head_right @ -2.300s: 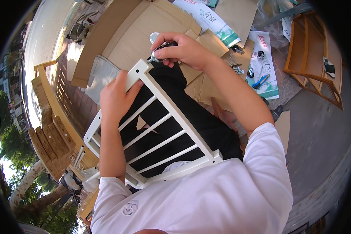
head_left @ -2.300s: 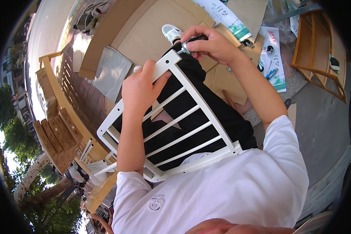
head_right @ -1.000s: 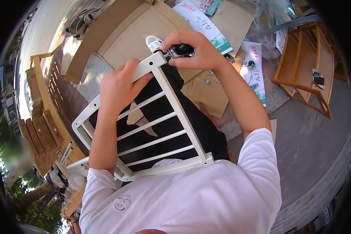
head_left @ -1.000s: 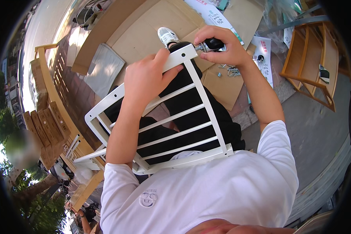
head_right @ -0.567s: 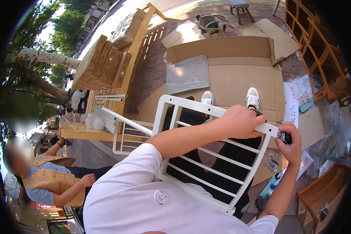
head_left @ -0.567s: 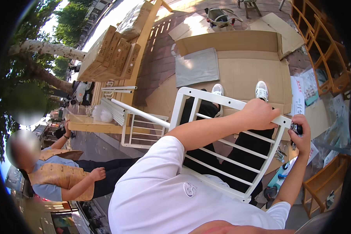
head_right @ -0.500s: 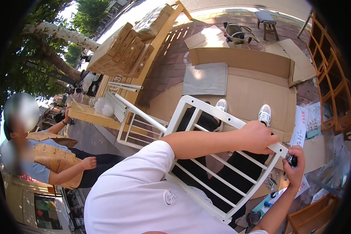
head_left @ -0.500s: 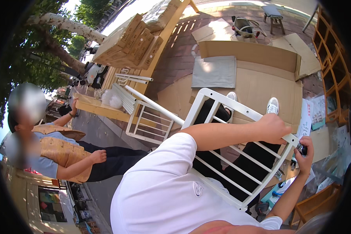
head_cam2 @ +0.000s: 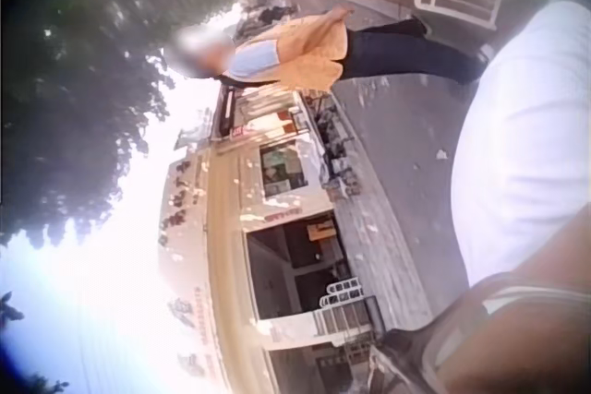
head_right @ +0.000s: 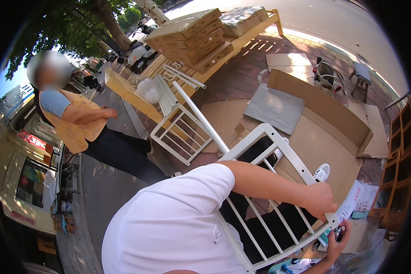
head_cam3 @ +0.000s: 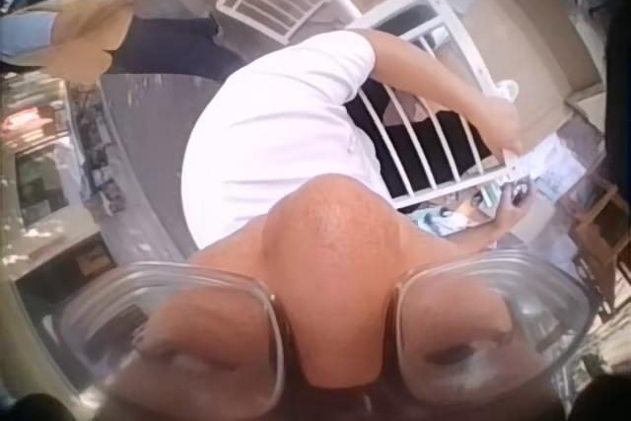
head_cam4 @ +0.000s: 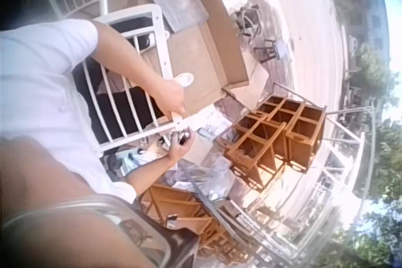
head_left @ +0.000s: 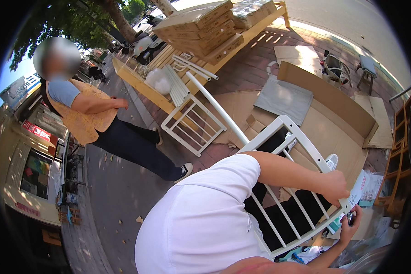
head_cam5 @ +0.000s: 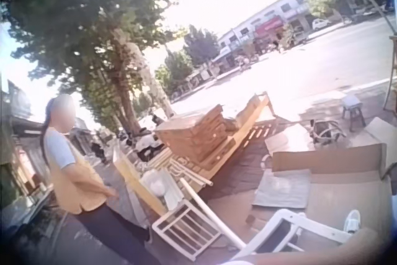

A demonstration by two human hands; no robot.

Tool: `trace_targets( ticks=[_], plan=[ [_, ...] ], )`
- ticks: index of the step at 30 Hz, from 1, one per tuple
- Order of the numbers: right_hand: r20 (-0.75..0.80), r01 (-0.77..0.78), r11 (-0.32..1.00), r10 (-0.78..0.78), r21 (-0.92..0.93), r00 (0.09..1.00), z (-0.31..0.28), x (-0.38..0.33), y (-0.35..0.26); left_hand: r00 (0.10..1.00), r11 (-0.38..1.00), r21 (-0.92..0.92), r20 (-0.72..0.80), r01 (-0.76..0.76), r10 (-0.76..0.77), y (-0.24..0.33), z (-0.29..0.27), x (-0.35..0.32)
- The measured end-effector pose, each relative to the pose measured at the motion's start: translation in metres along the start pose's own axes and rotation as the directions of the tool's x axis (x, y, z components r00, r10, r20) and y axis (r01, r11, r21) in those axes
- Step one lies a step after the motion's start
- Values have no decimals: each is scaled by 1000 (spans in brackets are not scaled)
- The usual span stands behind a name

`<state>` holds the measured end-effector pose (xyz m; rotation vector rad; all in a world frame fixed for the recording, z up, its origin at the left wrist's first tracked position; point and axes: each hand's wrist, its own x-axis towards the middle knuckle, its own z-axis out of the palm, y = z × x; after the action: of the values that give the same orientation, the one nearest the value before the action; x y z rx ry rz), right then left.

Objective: The person assembles a white metal chair frame using a cordless drill and hand tools. They attach metal feet to the frame, insert screws, and tighten them to secure the components.

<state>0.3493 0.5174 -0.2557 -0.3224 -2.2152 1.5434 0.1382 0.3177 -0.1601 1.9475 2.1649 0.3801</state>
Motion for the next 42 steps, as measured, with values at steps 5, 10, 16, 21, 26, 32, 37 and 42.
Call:
trace_targets(
  ticks=[5,10,16,21,26,32,37,42],
  plan=[
    [124,-249,958,233,140,965,-12,8,-6,999,1000,-6,-35,-7,7,-4,1,-2],
    [48,-82,996,81,23,996,-4,6,-16,999,1000,-12,-51,-11,11,-3,-5,-4],
    [142,-216,973,204,76,969,4,13,-59,1000,999,-32,-18,-9,8,-2,-10,-15],
    [111,-249,963,238,99,965,4,9,-46,1000,1000,-28,-9,-2,2,-6,-18,-18],
    [130,-197,977,185,78,974,3,23,-93,1000,999,-54,11,5,-4,-1,-36,-13],
    [204,-279,952,250,128,947,-4,27,-105,998,999,25,52,21,-23,10,-37,-7],
    [184,-3,1000,3,-1,983,-15,10,-96,995,998,52,81,46,-50,32,-43,-2],
    [315,-281,959,258,32,914,-13,16,-111,999,997,73,34,15,-17,31,-40,-10]
  ],
)
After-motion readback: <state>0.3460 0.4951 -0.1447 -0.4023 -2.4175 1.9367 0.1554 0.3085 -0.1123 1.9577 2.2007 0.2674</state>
